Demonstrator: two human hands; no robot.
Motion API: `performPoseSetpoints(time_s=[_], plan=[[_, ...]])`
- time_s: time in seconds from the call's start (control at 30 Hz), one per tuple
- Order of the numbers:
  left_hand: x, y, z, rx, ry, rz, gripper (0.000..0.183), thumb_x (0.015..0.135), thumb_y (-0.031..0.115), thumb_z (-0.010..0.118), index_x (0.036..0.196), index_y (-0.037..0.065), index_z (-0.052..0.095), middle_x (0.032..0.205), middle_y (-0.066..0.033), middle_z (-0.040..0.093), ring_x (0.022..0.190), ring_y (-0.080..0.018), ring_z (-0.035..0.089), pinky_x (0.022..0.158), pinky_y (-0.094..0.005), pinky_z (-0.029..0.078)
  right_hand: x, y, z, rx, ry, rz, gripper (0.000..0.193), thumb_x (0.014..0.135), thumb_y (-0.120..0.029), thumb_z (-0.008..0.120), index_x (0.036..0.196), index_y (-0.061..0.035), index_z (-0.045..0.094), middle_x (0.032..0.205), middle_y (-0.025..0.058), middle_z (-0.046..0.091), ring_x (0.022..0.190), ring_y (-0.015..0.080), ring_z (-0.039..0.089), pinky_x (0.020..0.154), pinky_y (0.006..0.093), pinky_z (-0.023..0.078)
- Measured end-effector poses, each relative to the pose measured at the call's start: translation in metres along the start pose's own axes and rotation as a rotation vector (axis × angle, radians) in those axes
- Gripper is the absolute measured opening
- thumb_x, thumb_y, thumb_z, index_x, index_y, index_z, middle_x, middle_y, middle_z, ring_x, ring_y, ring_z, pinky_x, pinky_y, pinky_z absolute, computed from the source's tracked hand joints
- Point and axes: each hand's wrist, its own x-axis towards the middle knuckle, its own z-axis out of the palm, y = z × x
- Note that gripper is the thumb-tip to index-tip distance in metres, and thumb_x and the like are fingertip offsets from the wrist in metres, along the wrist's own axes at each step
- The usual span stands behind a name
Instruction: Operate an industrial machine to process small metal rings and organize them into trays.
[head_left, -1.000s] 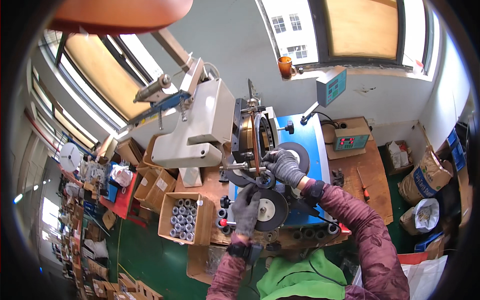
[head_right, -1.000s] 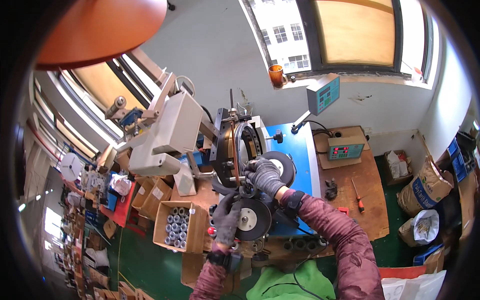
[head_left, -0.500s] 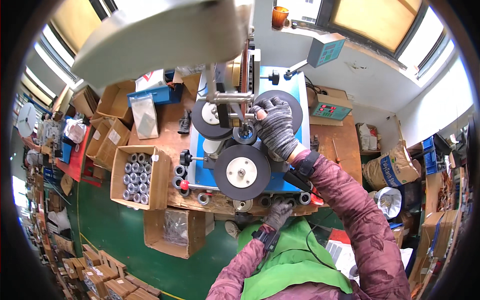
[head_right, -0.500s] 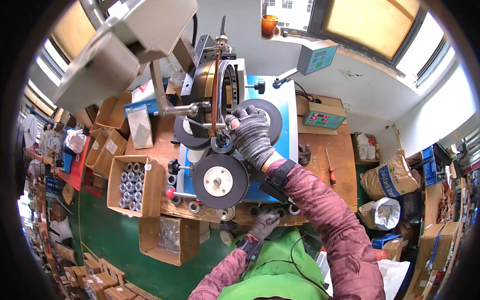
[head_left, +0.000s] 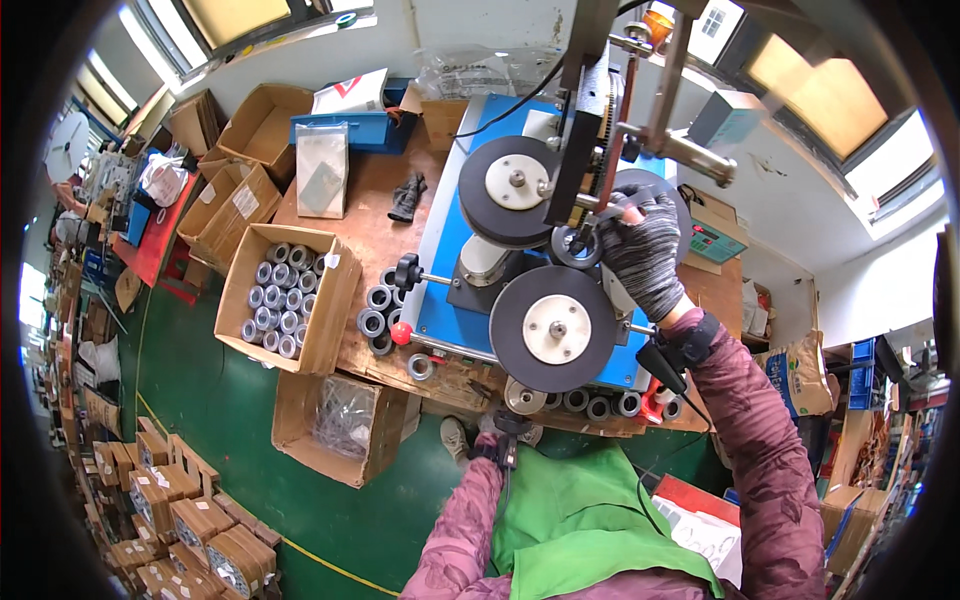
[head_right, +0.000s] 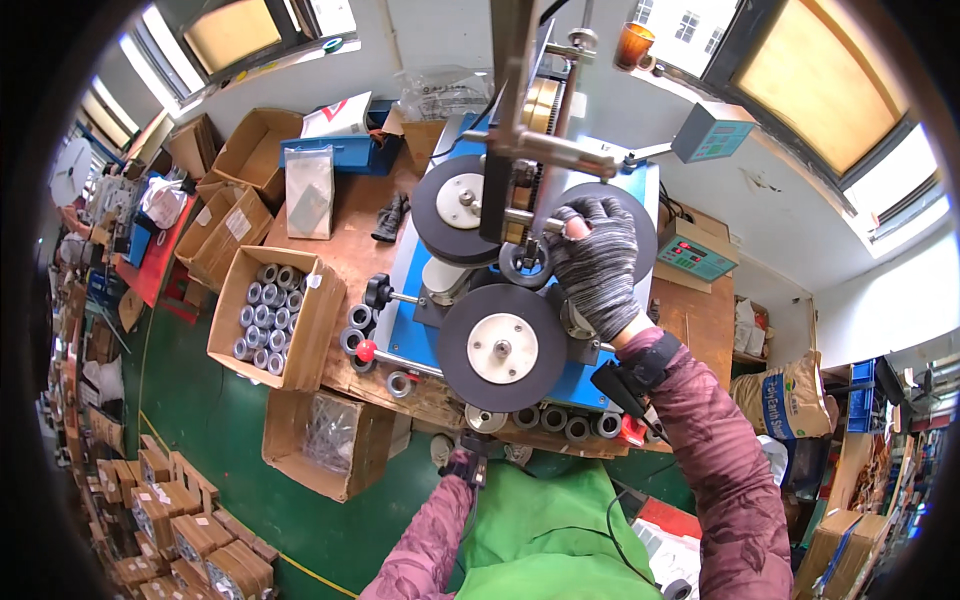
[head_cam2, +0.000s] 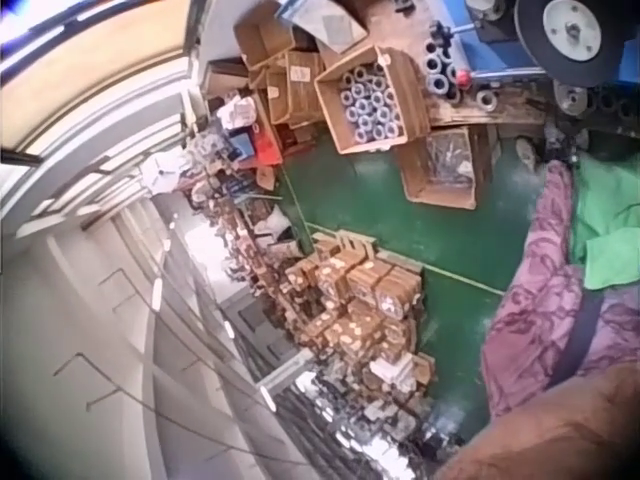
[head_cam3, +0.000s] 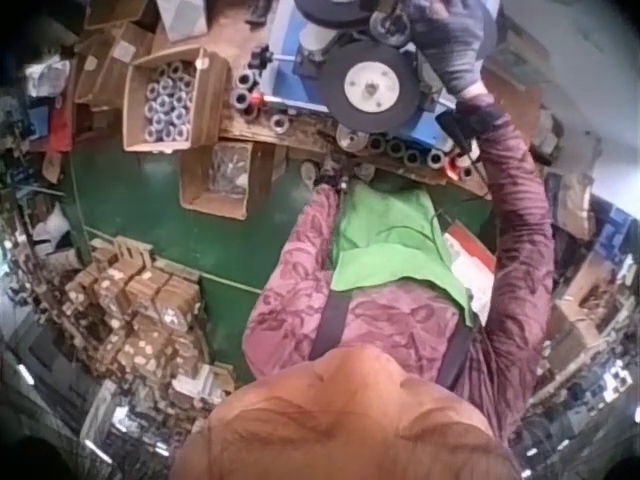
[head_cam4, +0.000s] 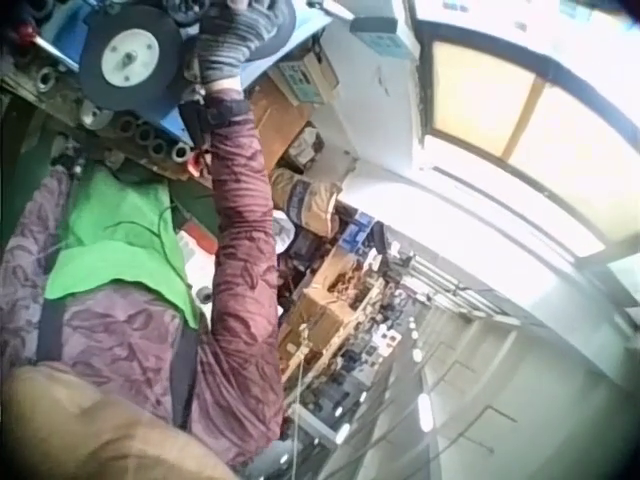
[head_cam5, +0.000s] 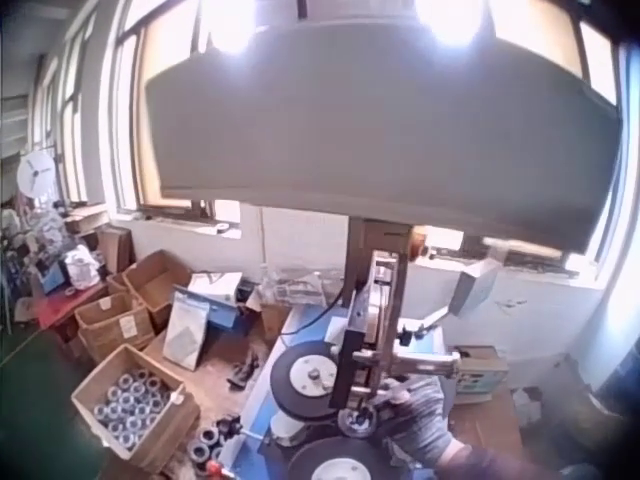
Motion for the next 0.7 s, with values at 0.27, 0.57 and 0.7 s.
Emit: performPoseSetpoints(time_s=[0.27,0.57,0.7], plan=[[-0.005,-0.066,0.038,0.113,-0.144,-0.105,0.023,0.086,0.022,0.046,0.090,0.013,0.066,0.081,-0.0095,0.066,0.069,-0.0275,0.062,0.060,-0.0414,0.049,0.017,-0.008,-0.011,-0.023,0.092,-0.078,0.026,0.058,-0.015,0.069,0.081,-0.0098,0.060,0.086,0.0124,0.059,0.081,0.0340,0.055,0.071,0.0431,0.044],[-0.145,-0.179,-0.037,0.434,-0.496,0.126,0.026,0.085,0.028,0.051,0.100,0.009,0.060,0.096,-0.0159,0.066,0.080,-0.0315,0.065,0.072,-0.0425,0.052,-0.002,-0.022,0.008,-0.041,0.019,-0.027,0.015,0.066,-0.019,0.062,0.079,-0.0116,0.062,0.082,0.0092,0.060,0.080,0.0311,0.055,0.073,0.0436,0.042],[-0.170,-0.155,-0.122,-0.027,-0.389,-0.268,0.023,0.085,0.026,0.052,0.094,0.010,0.065,0.084,-0.0066,0.065,0.074,-0.0184,0.060,0.061,-0.0348,0.047,-0.004,-0.005,-0.017,-0.053,-0.044,0.063,0.019,0.062,-0.021,0.065,0.078,-0.0106,0.061,0.082,0.0090,0.059,0.083,0.0315,0.054,0.074,0.0449,0.042]])
